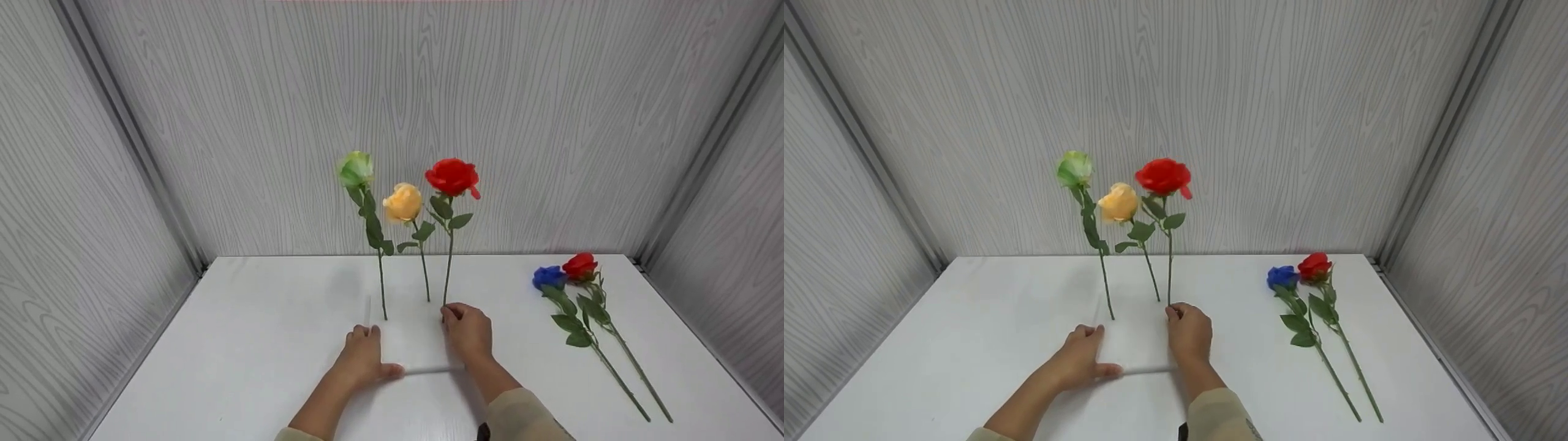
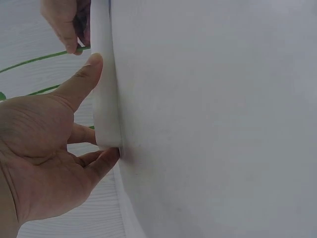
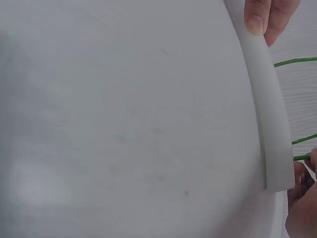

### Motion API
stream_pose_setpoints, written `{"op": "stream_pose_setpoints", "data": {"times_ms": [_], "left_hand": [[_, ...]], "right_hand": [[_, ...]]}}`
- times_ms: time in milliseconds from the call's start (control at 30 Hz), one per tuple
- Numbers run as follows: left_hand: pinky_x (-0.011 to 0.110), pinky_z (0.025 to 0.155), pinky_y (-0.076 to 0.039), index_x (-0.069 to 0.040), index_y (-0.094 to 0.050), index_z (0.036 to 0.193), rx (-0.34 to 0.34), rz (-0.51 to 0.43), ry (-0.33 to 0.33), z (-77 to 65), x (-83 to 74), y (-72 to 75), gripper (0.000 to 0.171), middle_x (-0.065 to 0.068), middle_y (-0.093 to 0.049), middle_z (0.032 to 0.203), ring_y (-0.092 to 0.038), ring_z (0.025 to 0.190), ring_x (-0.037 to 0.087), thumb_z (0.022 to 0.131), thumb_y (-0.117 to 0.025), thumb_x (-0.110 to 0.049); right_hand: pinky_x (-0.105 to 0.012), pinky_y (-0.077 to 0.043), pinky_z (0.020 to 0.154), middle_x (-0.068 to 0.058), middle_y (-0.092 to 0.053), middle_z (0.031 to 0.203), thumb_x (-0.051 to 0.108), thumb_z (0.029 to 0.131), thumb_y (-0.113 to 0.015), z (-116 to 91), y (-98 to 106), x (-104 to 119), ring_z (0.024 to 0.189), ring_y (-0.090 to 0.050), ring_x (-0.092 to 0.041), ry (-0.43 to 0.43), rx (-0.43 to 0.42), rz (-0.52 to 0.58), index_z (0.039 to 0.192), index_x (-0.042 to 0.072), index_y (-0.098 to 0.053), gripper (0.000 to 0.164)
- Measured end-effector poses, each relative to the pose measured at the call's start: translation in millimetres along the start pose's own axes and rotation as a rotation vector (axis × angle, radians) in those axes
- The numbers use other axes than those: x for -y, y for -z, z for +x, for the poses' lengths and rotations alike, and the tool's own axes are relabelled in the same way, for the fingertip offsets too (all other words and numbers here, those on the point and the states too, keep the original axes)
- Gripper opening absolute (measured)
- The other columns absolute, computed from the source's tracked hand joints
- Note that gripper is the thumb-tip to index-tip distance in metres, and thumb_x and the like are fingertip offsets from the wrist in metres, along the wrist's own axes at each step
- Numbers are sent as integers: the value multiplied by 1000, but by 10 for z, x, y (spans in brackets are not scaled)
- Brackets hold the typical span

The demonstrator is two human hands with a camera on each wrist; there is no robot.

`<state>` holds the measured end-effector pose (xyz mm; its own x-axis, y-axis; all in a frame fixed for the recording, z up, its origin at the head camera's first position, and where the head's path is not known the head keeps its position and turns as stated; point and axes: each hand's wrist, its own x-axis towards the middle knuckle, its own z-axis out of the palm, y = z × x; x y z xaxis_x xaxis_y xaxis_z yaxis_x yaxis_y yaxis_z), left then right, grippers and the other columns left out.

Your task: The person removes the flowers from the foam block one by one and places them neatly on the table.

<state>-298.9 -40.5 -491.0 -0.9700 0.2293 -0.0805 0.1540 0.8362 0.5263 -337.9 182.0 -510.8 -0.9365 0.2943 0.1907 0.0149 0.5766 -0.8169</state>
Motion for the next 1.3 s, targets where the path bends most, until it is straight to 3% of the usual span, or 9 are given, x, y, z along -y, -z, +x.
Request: {"op": "stream_pose_setpoints", "data": {"times_ms": [200,800,1133,1300], "left_hand": [[57,123,-46,18,-43,155,-10,38,-27,-8,9,-4,108,39,-48,151,-47,144,50,84,-93,-46],[58,125,-45,17,-42,156,-1,21,-12,17,15,-30,108,40,-46,153,-45,148,53,84,-94,-44],[57,125,-45,17,-41,157,-6,-7,3,-1,20,-49,109,38,-46,154,-43,149,50,84,-95,-43],[57,127,-43,16,-41,158,-5,-10,10,-10,3,-31,108,38,-45,154,-43,149,50,84,-94,-42]], "right_hand": [[-36,-60,83,-7,-84,100,16,105,-72,-64,-51,-12,92,-75,-19,71,-56,-23,111,6,-85,18],[-37,-62,81,-7,-84,99,14,104,-73,-138,-42,7,90,-76,-19,150,-112,-41,111,5,-84,16],[-36,-63,81,-6,-78,98,11,104,-72,-175,-39,35,92,-73,-19,241,-136,-59,111,5,-80,11],[-38,-65,80,-9,-78,98,8,102,-74,-165,-10,18,91,-75,-21,240,-152,-35,108,4,-79,8]]}}
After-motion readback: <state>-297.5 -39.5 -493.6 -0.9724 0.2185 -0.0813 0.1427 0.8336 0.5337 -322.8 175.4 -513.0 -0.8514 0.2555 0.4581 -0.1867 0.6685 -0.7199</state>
